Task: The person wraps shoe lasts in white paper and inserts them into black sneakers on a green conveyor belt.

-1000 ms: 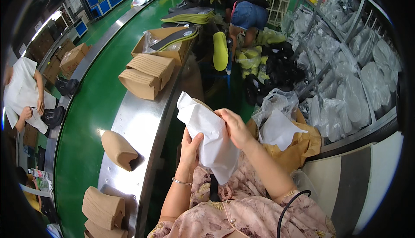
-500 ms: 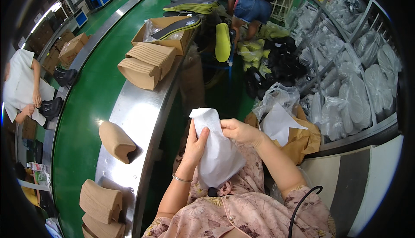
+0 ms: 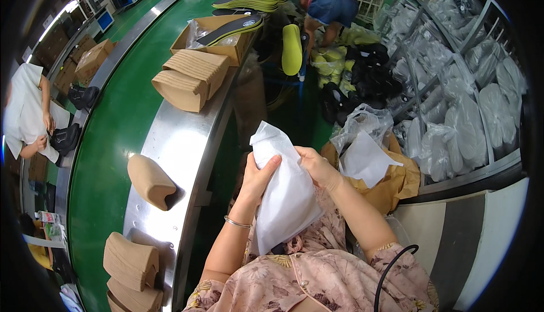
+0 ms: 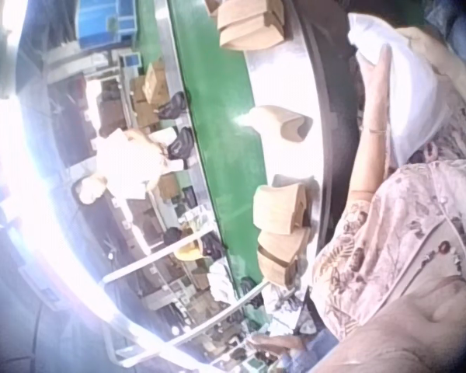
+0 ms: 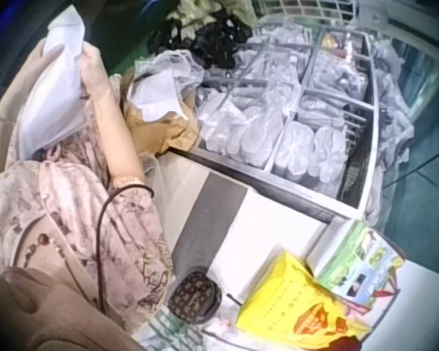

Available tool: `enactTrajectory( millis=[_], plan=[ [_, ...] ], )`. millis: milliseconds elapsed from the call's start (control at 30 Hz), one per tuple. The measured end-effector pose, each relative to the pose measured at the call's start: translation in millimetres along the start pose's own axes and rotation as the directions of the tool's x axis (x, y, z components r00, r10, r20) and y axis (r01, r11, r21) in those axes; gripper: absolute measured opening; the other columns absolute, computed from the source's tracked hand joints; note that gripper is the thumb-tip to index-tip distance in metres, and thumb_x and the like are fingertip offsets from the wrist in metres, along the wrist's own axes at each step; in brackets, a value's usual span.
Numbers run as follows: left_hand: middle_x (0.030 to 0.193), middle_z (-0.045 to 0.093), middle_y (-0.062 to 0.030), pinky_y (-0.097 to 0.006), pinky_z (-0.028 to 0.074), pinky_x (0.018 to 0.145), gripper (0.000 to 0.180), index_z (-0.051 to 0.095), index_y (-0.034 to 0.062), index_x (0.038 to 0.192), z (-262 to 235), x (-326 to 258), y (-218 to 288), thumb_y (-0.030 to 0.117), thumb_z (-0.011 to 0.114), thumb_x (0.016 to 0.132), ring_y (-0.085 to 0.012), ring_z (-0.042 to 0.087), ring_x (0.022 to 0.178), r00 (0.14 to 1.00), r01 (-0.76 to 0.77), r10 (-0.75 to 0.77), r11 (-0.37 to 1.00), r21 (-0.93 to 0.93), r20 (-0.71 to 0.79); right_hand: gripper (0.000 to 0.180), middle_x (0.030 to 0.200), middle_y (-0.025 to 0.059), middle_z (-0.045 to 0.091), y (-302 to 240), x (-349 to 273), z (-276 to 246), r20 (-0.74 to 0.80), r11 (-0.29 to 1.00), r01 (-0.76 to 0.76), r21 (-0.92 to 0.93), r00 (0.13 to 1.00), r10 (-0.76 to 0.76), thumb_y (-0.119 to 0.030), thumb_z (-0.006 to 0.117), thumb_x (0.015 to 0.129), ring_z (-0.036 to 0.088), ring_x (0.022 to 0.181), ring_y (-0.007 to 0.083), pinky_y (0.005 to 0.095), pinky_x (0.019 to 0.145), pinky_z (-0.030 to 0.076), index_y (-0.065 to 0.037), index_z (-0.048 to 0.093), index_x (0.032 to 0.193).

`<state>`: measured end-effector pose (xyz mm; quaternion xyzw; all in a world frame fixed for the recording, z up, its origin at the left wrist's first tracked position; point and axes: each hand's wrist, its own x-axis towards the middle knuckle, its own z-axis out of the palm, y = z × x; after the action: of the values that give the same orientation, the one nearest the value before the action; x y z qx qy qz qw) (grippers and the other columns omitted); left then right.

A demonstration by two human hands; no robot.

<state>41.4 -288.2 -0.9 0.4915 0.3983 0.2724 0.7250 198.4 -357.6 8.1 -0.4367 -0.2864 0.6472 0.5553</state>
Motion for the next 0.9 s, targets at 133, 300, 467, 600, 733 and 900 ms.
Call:
enactTrajectory(
  millis=[133,300,467,600,733,900],
  plan=[
    [0.113,0.051,-0.0182,-0.032,0.046,0.086,0.070,0.035,-0.0042,0.125,0.3,3.7,3.9,0.036,0.069,0.078,-0.0222,0.054,0.102,0.992,-0.064,0.074,0.993,0.099,-0.098,0.035,0.112,0.0069,0.058,-13.4,-3.0,-5.3,0.182,0.897,-0.169,0.409,0.978,0.101,-0.017,0.051,0.092,0.056,0.099,0.0123,0.0263,0.086,0.046,0.003,0.049,0.121],
    [0.117,0.050,-0.0183,-0.033,0.044,0.087,0.074,0.033,-0.0028,0.127,-1.0,12.4,-9.3,0.039,0.069,0.078,-0.0221,0.053,0.104,0.986,-0.097,0.115,0.983,0.155,-0.118,0.026,0.097,0.0040,0.060,15.7,6.7,12.7,-0.101,0.972,0.162,-0.169,0.978,-0.181,-0.020,0.056,0.091,0.054,0.087,0.0069,0.0226,0.076,0.045,0.002,0.055,0.104],
    [0.117,0.052,-0.0134,-0.031,0.046,0.088,0.052,0.035,-0.0060,0.127,-8.8,0.2,-1.3,0.031,0.049,0.093,-0.0170,0.054,0.103,0.982,-0.154,0.175,0.959,-0.240,0.073,0.022,0.089,0.0012,0.061,7.9,8.6,12.7,-0.234,0.967,0.251,0.041,0.943,-0.235,-0.019,0.052,0.093,0.054,0.079,0.0048,0.0199,0.070,0.045,0.001,0.059,0.099],
    [0.115,0.057,-0.0151,-0.033,0.047,0.090,0.048,0.046,-0.0054,0.120,-14.8,-23.7,-16.8,0.033,0.050,0.091,-0.0215,0.059,0.101,0.996,0.056,-0.014,0.880,-0.472,0.090,0.028,0.088,-0.0001,0.061,14.0,7.9,20.6,-0.272,0.961,0.276,-0.014,0.924,-0.269,-0.024,0.050,0.094,0.053,0.079,0.0050,0.0192,0.071,0.043,0.001,0.060,0.101],
    [0.110,0.059,-0.0173,-0.035,0.050,0.086,0.059,0.046,-0.0064,0.120,-30.1,-11.2,-13.7,0.040,0.055,0.086,-0.0246,0.061,0.095,0.996,0.078,-0.053,0.892,-0.445,0.069,0.035,0.087,0.0001,0.058,9.0,12.9,21.3,-0.205,0.967,0.197,-0.162,0.952,-0.228,-0.033,0.053,0.092,0.051,0.077,0.0058,0.0191,0.071,0.042,0.000,0.057,0.102],
    [0.111,0.058,-0.0188,-0.039,0.050,0.087,0.062,0.044,-0.0057,0.121,-47.5,-3.2,3.0,0.040,0.061,0.083,-0.0274,0.060,0.098,0.994,0.096,-0.025,0.693,-0.714,0.110,0.037,0.096,0.0029,0.058,5.0,-9.9,1.5,0.116,0.958,0.088,-0.274,0.992,-0.057,-0.023,0.066,0.084,0.053,0.088,0.0088,0.0229,0.080,0.044,0.000,0.052,0.109]
  ],
)
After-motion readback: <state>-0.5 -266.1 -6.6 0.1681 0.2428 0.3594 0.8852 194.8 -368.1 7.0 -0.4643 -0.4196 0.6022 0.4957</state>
